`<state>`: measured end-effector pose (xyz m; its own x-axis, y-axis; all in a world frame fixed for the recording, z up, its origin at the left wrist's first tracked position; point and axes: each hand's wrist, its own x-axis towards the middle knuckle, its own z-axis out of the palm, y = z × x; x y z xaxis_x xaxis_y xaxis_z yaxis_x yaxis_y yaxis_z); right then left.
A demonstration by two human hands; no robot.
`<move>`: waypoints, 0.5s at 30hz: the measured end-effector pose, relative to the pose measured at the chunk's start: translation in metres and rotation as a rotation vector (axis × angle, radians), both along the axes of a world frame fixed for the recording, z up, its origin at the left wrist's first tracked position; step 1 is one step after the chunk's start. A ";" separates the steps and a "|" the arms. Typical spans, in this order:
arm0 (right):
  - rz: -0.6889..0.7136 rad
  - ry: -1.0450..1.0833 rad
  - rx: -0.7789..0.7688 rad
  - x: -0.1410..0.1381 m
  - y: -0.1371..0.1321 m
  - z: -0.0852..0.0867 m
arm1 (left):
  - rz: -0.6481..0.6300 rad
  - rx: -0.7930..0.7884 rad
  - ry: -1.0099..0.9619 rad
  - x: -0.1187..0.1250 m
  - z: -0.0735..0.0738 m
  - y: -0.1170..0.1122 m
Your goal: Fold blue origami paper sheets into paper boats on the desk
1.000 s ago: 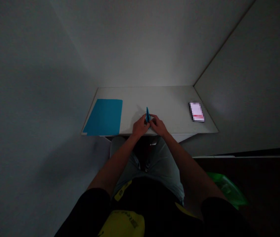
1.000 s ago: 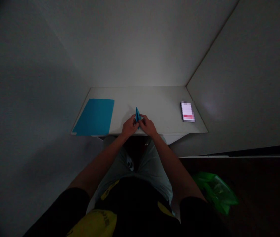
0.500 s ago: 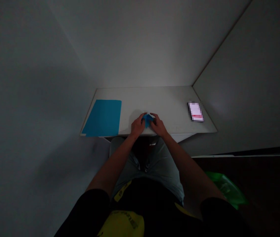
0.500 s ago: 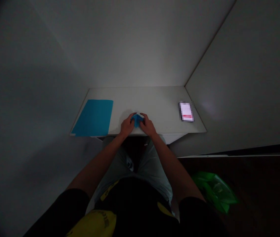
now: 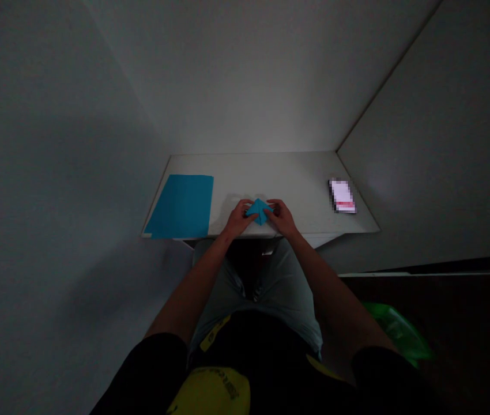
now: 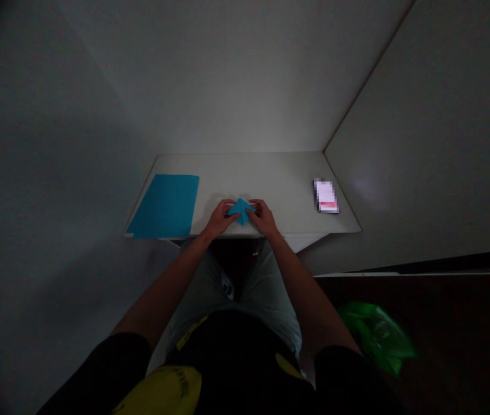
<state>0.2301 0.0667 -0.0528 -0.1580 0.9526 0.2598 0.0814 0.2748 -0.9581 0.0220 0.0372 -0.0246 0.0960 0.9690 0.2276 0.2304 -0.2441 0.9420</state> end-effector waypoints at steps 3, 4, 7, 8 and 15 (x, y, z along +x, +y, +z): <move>0.022 -0.025 -0.009 0.000 0.000 0.003 | 0.007 -0.018 0.027 0.001 0.001 0.001; 0.026 -0.038 -0.015 0.000 -0.001 0.004 | 0.028 -0.025 0.052 0.001 0.002 0.002; 0.021 -0.067 -0.048 0.001 -0.003 0.009 | 0.088 -0.055 0.068 0.001 0.004 0.004; 0.017 -0.066 -0.065 0.001 -0.003 0.010 | 0.095 -0.064 0.045 0.001 0.004 0.005; -0.038 0.056 -0.063 0.003 -0.002 0.013 | 0.156 -0.037 -0.101 -0.004 -0.002 0.011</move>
<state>0.2330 0.0647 -0.0396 -0.1082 0.9725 0.2063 0.0367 0.2112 -0.9767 0.0178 0.0486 -0.0265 -0.0778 0.9781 0.1928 0.1669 -0.1779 0.9698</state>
